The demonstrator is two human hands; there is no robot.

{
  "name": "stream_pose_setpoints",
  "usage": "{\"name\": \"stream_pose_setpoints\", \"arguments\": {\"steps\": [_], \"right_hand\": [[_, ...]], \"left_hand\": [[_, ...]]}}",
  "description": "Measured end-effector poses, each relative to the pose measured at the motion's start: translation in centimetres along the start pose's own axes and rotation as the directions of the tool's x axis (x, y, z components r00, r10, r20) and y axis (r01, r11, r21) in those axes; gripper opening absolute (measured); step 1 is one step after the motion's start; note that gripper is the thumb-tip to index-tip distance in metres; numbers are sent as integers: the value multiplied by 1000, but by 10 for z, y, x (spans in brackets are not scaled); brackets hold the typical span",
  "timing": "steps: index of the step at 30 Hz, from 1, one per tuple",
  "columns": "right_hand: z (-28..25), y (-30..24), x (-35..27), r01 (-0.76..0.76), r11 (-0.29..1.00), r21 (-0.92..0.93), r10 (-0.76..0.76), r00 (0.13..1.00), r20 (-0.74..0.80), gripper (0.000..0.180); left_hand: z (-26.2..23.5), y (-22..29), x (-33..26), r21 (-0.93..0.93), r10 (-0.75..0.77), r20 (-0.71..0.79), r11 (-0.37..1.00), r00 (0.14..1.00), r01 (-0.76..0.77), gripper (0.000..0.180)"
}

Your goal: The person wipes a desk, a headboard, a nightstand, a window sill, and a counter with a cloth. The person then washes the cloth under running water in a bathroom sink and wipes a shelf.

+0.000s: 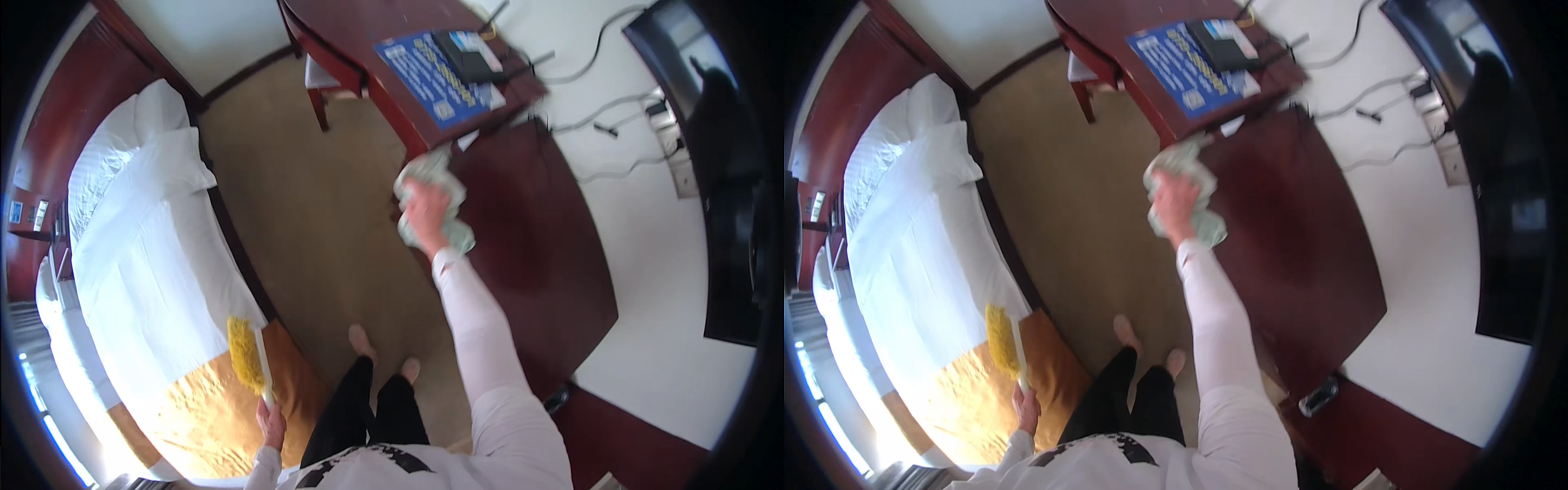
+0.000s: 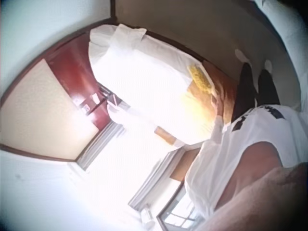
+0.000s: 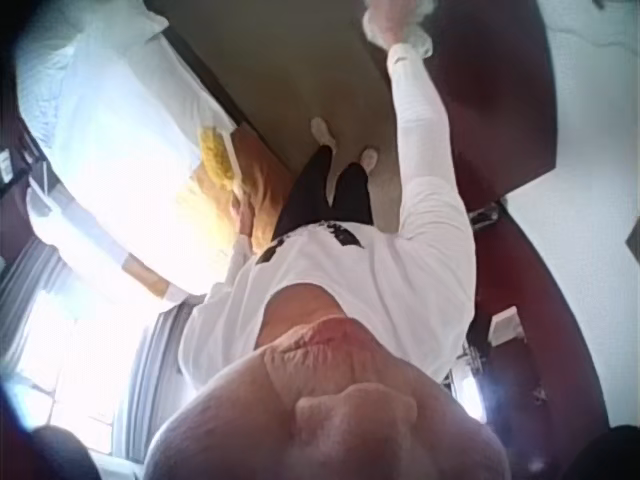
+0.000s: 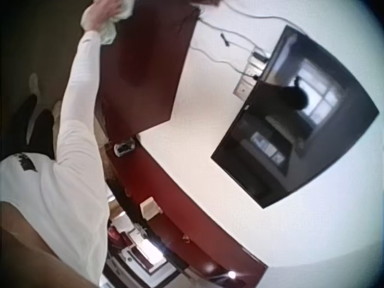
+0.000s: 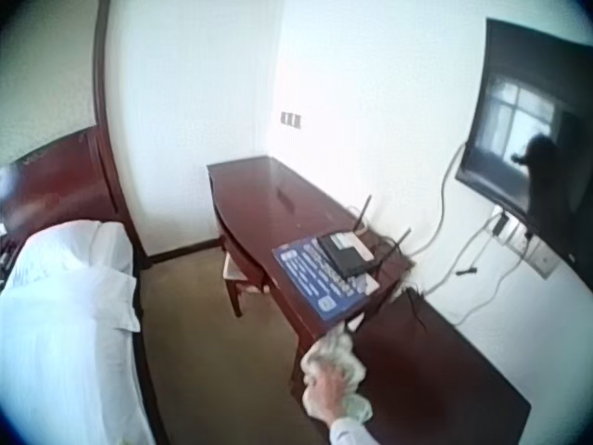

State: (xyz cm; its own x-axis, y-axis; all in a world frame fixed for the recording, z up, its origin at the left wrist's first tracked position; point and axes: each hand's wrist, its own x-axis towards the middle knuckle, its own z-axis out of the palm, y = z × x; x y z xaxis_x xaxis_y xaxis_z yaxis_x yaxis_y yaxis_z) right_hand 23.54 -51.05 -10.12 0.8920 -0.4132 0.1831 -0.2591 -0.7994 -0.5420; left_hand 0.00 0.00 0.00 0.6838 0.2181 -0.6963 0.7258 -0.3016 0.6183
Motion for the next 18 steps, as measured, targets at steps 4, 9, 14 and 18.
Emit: {"name": "stream_pose_setpoints", "arguments": {"steps": [4,9,14,18], "right_hand": [[22,-66,-41,-73,886,458,2,988,154,27],[-48,-152,-3,-238,601,763,197,969,147,24],[-156,-162,138,305,844,441,-156,927,-341,32],[-155,-127,232,458,880,124,-412,867,-279,32]], "left_hand": [[-10,15,24,-63,-12,-3,998,1000,12,7],[-42,23,24,96,92,-12,991,996,-90,14],[-2,107,57,361,376,291,809,880,-465,27],[113,189,106,296,424,733,505,532,-811,22]]}}
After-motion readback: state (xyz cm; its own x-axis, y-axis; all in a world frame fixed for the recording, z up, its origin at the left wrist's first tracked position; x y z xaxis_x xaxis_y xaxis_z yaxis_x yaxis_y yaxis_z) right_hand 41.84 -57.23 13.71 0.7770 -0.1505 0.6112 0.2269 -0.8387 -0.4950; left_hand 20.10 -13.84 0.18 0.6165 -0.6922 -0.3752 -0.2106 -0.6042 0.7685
